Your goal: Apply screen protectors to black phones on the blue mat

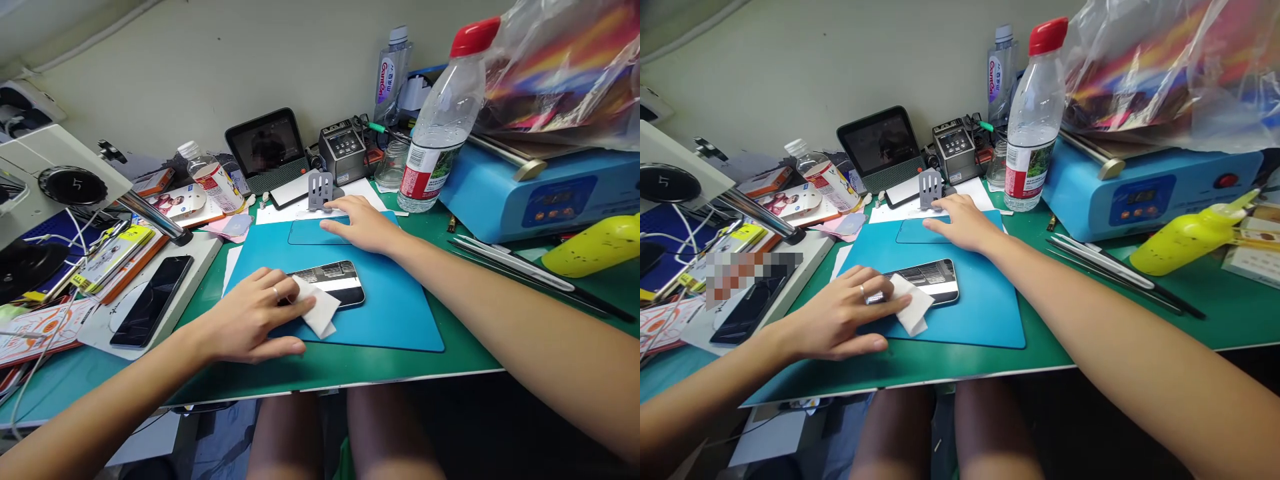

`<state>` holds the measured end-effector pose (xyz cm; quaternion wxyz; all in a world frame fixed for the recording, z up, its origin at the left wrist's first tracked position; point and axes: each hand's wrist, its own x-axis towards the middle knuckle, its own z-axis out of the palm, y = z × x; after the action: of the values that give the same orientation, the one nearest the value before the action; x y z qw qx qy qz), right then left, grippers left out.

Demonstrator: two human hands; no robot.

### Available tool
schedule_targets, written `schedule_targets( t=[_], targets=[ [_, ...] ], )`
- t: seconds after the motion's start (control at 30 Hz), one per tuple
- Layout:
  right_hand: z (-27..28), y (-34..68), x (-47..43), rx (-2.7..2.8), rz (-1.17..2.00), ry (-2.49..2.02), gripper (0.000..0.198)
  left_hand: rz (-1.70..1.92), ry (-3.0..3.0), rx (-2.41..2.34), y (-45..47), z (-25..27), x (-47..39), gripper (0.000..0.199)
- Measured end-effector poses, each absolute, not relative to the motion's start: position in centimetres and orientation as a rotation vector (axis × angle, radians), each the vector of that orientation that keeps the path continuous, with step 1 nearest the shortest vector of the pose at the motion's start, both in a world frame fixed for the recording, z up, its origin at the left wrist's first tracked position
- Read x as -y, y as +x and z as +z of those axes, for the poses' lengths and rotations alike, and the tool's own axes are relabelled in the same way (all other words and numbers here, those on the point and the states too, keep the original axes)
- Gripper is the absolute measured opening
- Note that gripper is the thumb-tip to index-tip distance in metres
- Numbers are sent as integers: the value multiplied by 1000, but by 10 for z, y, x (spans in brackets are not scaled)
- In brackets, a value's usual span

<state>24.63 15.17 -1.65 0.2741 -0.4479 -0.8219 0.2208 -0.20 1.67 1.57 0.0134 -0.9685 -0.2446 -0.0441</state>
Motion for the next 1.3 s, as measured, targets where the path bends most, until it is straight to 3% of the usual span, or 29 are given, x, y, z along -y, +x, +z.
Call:
schedule_targets(
  t=[0.17,0.43,0.7,0.93,1.3],
  targets=[
    [-14,247,-151,2227,610,-1227,58,-67,-2980,842,-52,24,-4,50],
    [-17,247,-153,2225,587,-1213,59,218,-3219,978,-32,11,13,96],
    [-18,245,-153,2234,563,-1222,57,119,-3354,875,42,7,-12,105],
    [-23,247,-154,2215,532,-1194,53,64,-3348,952,82,8,-32,101],
    [-19,247,-153,2219,614,-1203,60,166,-3053,1551,-17,3,15,81]
  ],
)
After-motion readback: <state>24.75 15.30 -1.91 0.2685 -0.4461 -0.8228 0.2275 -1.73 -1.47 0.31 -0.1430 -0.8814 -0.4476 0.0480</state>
